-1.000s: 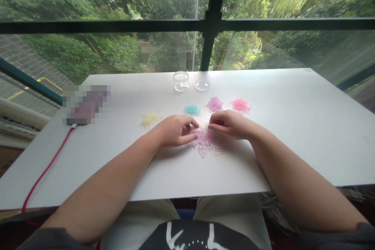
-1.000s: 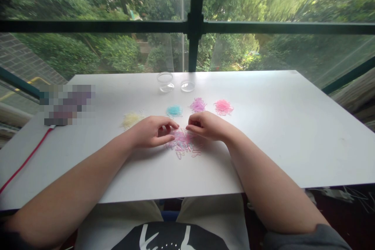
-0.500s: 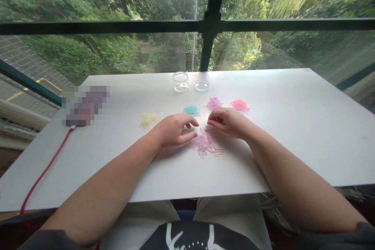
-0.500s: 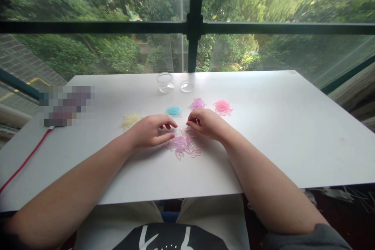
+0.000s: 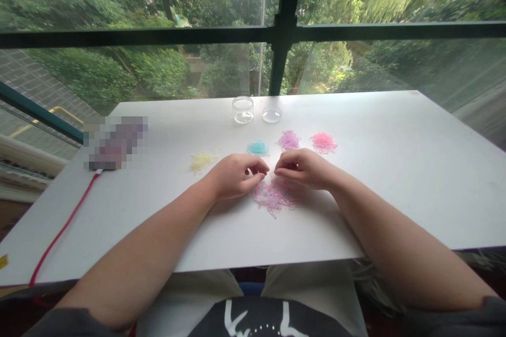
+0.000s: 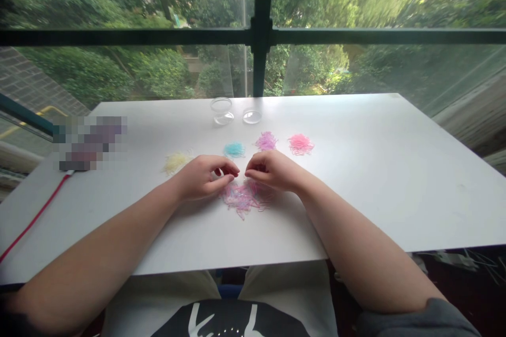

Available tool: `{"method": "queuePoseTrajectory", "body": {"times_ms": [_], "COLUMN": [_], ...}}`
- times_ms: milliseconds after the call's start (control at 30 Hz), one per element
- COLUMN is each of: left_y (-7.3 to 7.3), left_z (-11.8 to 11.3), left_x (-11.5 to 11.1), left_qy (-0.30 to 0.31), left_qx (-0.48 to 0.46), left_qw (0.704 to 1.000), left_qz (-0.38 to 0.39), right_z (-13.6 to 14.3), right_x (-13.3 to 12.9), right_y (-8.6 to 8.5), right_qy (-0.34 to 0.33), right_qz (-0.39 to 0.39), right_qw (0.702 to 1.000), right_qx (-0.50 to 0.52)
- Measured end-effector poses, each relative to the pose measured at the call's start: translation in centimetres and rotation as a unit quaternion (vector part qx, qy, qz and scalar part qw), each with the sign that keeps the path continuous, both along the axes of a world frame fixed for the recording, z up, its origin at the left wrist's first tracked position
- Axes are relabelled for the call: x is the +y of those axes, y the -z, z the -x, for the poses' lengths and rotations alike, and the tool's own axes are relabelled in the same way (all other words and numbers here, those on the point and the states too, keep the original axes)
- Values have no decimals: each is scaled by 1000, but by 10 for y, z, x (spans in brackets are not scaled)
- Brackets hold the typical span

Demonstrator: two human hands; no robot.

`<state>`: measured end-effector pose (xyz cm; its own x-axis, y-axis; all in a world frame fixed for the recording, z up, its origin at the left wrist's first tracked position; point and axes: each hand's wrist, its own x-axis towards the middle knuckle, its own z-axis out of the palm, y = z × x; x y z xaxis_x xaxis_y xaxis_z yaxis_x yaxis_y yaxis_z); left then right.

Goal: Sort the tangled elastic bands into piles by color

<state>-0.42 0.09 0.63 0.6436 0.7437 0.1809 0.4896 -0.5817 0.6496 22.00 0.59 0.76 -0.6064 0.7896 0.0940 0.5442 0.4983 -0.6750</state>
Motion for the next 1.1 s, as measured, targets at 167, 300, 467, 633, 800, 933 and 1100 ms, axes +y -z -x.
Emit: {"method": "queuePoseTrajectory", "body": {"times_ms": [167,300,467,633,800,933,1100], "left_y": [1,2,5,8,11,13,12], "left_z": [-1,-2,-4,-7,-9,-6,-5], "left_x": [-1,-1,-1,-4,-3,1,3], "left_qy": [9,2,-27,-35,-25,-21,-27], "left_qx": [-13,-42,-80,-143,-241,-271,-283], "left_qw": [1000,999,996,982,940,927,925], "left_qz": [-5,2,25,114,239,258,251], "right_z": [14,22,25,28,28,25,22], "right_x": [-5,-8,-10,-14,-17,-14,-13], "right_y": [3,6,6,5,5,5,6], "right_qy": [39,63,92,84,71,37,17], "right_qz": [-25,-62,-95,-125,-145,-175,-183], "right_qw": [994,985,975,969,965,965,968], "right_qx": [100,150,178,195,206,191,171]}}
